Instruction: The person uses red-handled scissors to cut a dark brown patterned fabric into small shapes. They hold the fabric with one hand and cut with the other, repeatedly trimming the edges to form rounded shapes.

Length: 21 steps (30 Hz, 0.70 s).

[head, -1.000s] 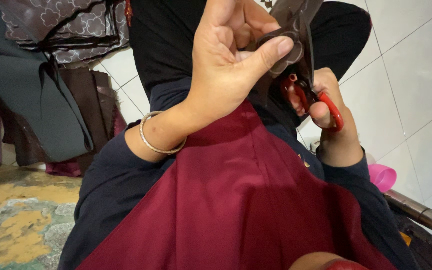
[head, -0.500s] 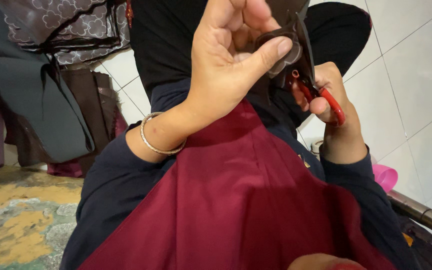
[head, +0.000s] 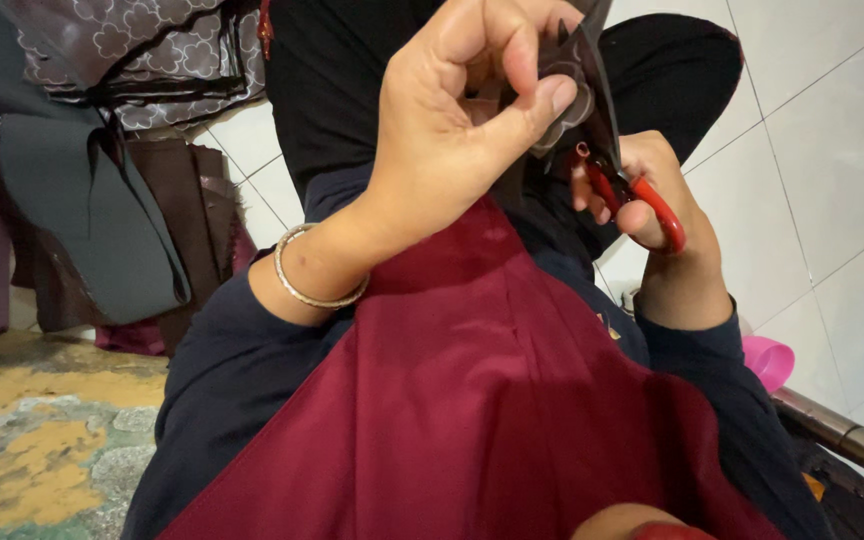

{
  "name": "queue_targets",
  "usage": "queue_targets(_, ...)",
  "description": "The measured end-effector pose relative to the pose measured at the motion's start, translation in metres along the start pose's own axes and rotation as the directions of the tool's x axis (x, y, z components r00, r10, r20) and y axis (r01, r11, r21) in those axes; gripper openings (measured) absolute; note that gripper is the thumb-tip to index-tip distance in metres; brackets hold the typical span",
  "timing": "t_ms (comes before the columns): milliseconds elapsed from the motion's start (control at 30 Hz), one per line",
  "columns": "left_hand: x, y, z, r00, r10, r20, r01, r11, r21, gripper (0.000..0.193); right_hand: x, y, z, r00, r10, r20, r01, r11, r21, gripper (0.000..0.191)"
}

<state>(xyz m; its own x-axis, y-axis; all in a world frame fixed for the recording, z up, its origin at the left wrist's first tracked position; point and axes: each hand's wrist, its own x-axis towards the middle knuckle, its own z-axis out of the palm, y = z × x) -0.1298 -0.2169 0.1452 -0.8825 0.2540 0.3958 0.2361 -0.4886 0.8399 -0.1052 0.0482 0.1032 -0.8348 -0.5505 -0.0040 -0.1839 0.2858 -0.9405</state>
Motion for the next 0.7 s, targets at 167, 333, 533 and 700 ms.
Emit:
queue_targets(167, 0.0016, 0.0030, -0.0039, 0.996, -0.075, 0.056, 0.080, 0.993, -0.090, 0.022, 0.0019, -0.0001, 0.0004, 0.999, -0.047, 0.027, 0.046, 0.998, 0.053, 0.095)
queue_targets(333, 0.0017, 0.0088, -0.0071, 0.975, -0.218, 0.039, 0.220, 0.974, -0.050, 0.031, 0.0004, 0.0012, -0.0009, 0.998, -0.062, 0.034, 0.060, 0.997, 0.044, 0.096)
queue_targets(533, -0.0003, 0.0032, -0.0021, 0.998, -0.058, 0.032, 0.060, 0.995, -0.079, 0.035, -0.0005, 0.0028, 0.0039, 0.997, -0.065, -0.030, 0.066, 0.998, 0.010, 0.092)
queue_targets(700, -0.0012, 0.0030, -0.0039, 0.993, -0.109, 0.038, 0.111, 0.992, -0.061, 0.033, 0.0005, 0.0047, 0.0060, 0.996, -0.074, -0.039, 0.074, 0.997, 0.007, 0.090)
